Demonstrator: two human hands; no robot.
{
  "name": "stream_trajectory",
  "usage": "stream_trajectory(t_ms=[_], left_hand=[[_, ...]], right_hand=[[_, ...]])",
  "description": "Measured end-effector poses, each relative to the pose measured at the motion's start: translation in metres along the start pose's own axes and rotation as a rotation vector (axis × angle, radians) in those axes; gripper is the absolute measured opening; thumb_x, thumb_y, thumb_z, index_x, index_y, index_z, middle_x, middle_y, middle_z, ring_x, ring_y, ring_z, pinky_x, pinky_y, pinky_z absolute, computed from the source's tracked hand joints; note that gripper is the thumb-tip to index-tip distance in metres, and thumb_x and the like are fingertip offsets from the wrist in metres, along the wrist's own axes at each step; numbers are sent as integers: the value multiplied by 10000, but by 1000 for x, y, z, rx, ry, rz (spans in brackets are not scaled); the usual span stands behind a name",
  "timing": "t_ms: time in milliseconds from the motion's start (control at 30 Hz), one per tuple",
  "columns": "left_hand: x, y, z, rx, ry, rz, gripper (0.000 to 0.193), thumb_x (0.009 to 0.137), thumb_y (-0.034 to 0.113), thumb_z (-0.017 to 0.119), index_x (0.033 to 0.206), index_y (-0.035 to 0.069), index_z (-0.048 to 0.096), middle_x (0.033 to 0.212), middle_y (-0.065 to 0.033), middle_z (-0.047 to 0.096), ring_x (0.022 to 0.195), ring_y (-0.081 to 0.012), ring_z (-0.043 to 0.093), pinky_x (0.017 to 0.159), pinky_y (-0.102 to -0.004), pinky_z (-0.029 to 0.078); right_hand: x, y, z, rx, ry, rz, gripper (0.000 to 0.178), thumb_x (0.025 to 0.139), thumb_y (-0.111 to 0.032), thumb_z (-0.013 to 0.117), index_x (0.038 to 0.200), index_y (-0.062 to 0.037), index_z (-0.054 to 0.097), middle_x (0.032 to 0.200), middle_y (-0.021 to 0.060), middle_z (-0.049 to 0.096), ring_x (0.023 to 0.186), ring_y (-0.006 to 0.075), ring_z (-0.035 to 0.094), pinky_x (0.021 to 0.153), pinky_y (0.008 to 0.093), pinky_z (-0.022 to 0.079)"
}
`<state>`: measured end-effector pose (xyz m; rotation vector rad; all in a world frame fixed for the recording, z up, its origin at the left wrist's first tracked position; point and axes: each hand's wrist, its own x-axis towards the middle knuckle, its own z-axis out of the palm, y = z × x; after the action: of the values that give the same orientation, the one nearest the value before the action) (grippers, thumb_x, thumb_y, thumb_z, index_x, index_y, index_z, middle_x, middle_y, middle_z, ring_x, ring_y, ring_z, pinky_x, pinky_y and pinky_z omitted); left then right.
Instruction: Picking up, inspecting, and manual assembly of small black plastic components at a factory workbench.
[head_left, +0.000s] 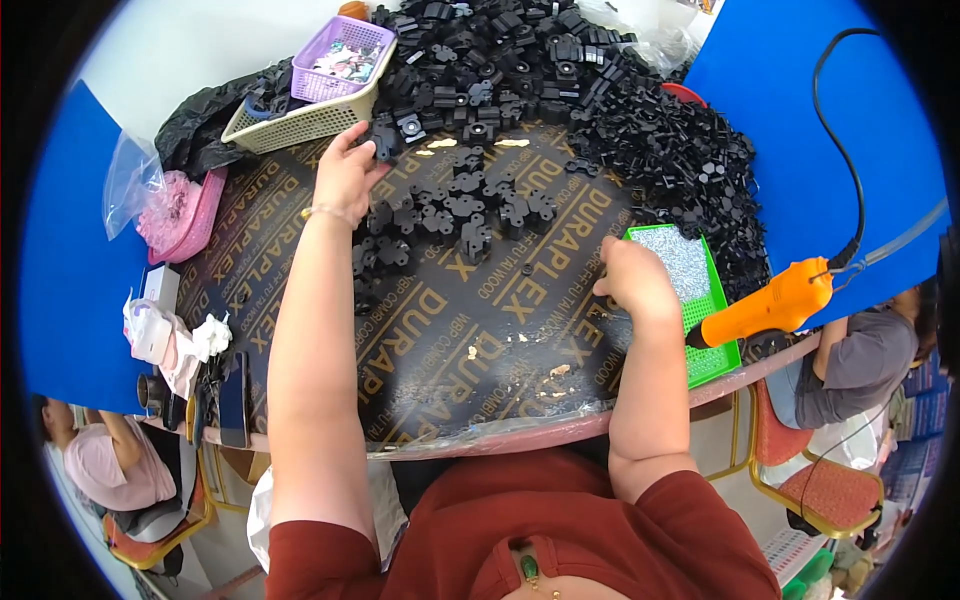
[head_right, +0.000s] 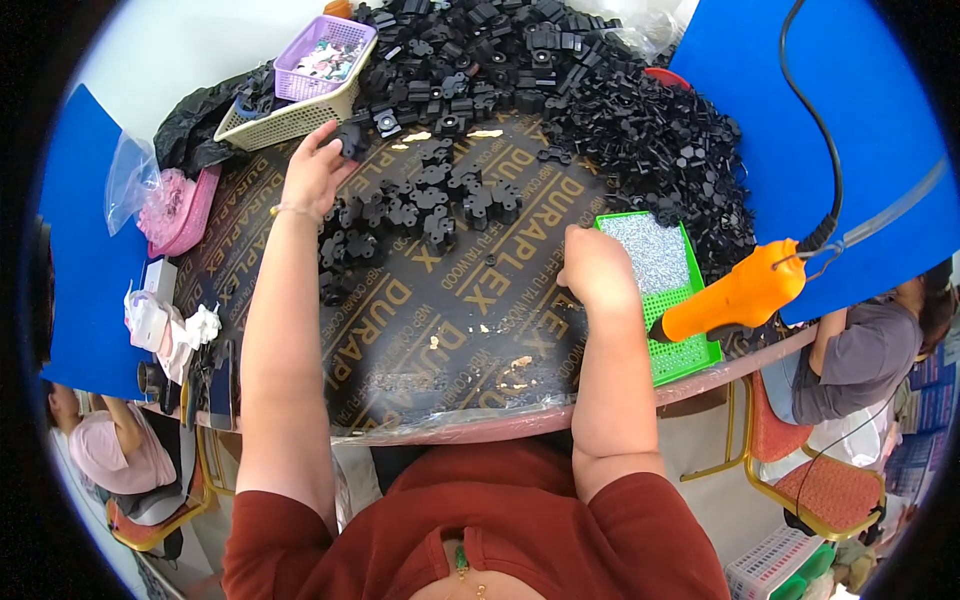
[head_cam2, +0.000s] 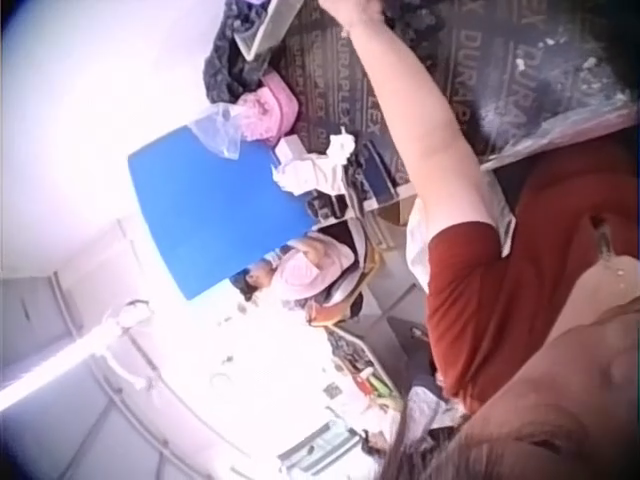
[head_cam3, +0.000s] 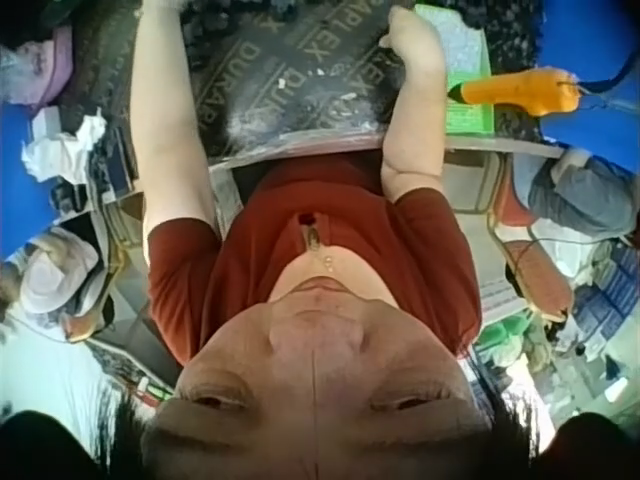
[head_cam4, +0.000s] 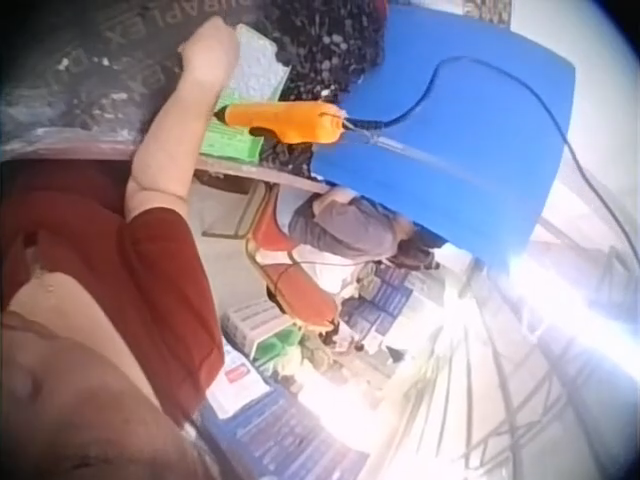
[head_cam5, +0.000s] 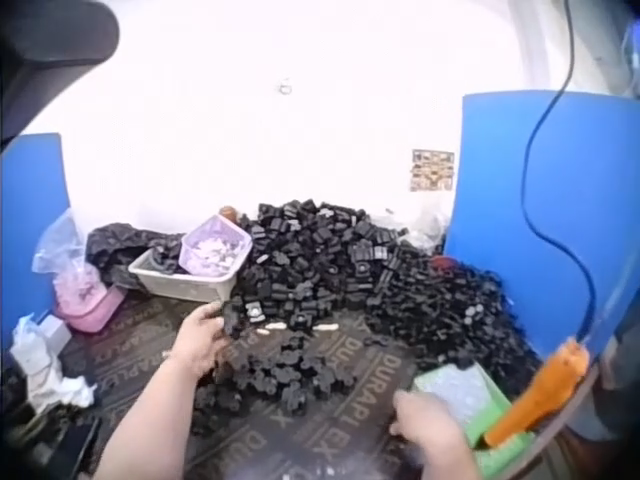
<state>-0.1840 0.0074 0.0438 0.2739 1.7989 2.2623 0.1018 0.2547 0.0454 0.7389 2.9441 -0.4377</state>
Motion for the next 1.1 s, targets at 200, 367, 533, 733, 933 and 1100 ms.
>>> stream_trajectory(t_ms=[200,367,533,733,933,1100], left_hand=[[-84,18,5,-919,-182,-279,375,1016,116,382,1319,-104,405,1314,-304,445,1226,-458,501,1079,-504,474],[-133,-5,16,-819,-210,-242,415,997,217,550,1240,-107,461,1193,-269,541,1184,-411,552,1042,-418,524],[-154,-36,17,-707,-348,-282,426,957,176,586,1314,-37,490,1212,-203,610,1147,-343,617,961,-424,559],[-162,-43,23,-591,-386,-309,420,945,84,551,1350,6,476,1233,-157,614,1119,-287,639,943,-410,553],[-160,-45,21,-676,-436,-344,448,929,60,556,1365,29,458,1245,-147,603,1123,-269,631,962,-420,533],[-165,-48,21,-603,-458,-282,485,911,124,616,1368,84,462,1261,-153,587,1128,-245,616,960,-412,532]], right_hand=[[33,-6,57,-80,143,-146,143,713,11,673,854,-9,665,921,209,651,937,397,644,820,463,525],[28,-18,45,-72,130,-148,133,717,-23,668,849,-15,680,913,184,670,909,369,647,807,456,520],[21,-47,25,424,289,-272,176,799,-101,693,950,-11,677,919,143,682,852,253,672,802,327,527],[11,-73,30,1463,19,-320,307,929,-9,597,1234,3,560,1019,67,670,951,119,649,817,248,503],[9,-76,37,1688,-211,-351,380,892,-15,669,1256,-22,562,1053,83,668,970,147,648,836,280,524],[8,-77,39,1792,-289,-351,417,866,5,689,1265,-31,570,1072,79,663,982,157,649,864,297,532]])
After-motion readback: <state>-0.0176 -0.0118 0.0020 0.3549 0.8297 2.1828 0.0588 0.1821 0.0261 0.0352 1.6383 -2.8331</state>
